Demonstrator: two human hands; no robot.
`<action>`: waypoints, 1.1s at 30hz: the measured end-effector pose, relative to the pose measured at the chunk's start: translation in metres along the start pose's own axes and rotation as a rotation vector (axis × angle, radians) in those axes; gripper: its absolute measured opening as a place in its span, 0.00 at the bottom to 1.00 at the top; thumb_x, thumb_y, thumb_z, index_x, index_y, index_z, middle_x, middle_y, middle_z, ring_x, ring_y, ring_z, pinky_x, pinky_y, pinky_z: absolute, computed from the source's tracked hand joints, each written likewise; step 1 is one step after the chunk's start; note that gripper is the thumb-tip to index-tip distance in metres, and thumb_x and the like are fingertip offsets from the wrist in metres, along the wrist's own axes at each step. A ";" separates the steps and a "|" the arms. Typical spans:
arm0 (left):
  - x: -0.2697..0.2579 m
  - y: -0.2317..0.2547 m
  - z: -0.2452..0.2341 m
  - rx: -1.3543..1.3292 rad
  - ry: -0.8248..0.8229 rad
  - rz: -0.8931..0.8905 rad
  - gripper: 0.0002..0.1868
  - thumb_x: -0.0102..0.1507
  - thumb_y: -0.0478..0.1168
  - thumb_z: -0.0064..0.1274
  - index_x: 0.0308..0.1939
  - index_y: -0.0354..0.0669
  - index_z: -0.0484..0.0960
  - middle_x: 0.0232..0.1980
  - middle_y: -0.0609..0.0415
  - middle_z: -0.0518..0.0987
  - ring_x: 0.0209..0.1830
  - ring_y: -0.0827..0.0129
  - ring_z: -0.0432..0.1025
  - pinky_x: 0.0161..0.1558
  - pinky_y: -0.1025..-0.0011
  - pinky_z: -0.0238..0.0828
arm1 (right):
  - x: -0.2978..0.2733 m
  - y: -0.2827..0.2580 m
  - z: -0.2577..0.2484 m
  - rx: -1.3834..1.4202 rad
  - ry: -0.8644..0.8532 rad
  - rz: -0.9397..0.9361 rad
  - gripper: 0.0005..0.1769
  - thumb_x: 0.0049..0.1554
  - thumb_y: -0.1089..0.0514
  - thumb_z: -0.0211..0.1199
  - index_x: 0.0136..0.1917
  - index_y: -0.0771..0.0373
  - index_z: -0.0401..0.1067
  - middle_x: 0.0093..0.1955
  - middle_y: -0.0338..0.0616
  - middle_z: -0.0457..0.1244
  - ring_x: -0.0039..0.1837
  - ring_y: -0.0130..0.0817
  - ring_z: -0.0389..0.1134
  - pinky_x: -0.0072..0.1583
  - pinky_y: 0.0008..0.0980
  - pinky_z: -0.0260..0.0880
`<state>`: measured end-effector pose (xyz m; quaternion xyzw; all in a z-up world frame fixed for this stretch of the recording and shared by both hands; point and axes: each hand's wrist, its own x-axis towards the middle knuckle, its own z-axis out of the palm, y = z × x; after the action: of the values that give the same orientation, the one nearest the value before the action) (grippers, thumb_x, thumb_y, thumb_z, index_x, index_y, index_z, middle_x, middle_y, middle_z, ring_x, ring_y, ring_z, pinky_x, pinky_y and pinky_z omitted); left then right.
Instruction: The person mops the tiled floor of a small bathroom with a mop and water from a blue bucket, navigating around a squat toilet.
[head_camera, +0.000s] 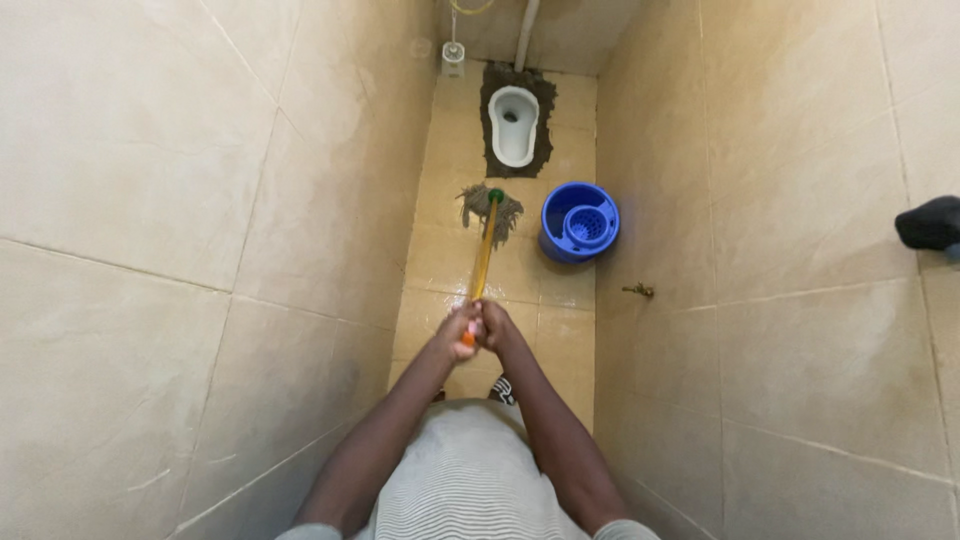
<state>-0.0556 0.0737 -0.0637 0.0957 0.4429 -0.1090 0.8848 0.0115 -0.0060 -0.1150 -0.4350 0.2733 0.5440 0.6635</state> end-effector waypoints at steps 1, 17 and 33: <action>-0.002 -0.008 -0.003 -0.009 0.039 -0.002 0.15 0.71 0.40 0.50 0.60 0.57 0.69 0.31 0.60 0.73 0.20 0.77 0.68 0.16 0.83 0.66 | -0.002 0.003 -0.001 0.001 -0.013 0.014 0.22 0.68 0.50 0.39 0.58 0.71 0.64 0.51 0.57 0.66 0.49 0.43 0.71 0.53 0.37 0.78; 0.011 0.005 -0.018 -0.124 0.020 0.029 0.03 0.72 0.39 0.46 0.47 0.48 0.69 0.30 0.59 0.70 0.21 0.76 0.66 0.19 0.80 0.67 | -0.009 0.022 0.007 -0.077 -0.013 -0.106 0.21 0.68 0.45 0.44 0.57 0.63 0.68 0.49 0.48 0.65 0.49 0.39 0.68 0.56 0.39 0.76; -0.081 -0.025 -0.071 -0.179 0.187 0.080 0.22 0.69 0.39 0.46 0.68 0.60 0.73 0.39 0.47 0.79 0.17 0.82 0.60 0.15 0.88 0.60 | 0.017 0.067 0.032 0.009 0.034 0.194 0.31 0.70 0.45 0.35 0.60 0.77 0.63 0.51 0.61 0.68 0.45 0.42 0.73 0.49 0.34 0.80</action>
<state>-0.1638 0.0773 -0.0419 0.0437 0.5273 -0.0241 0.8482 -0.0523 0.0324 -0.1332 -0.4127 0.3279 0.5971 0.6047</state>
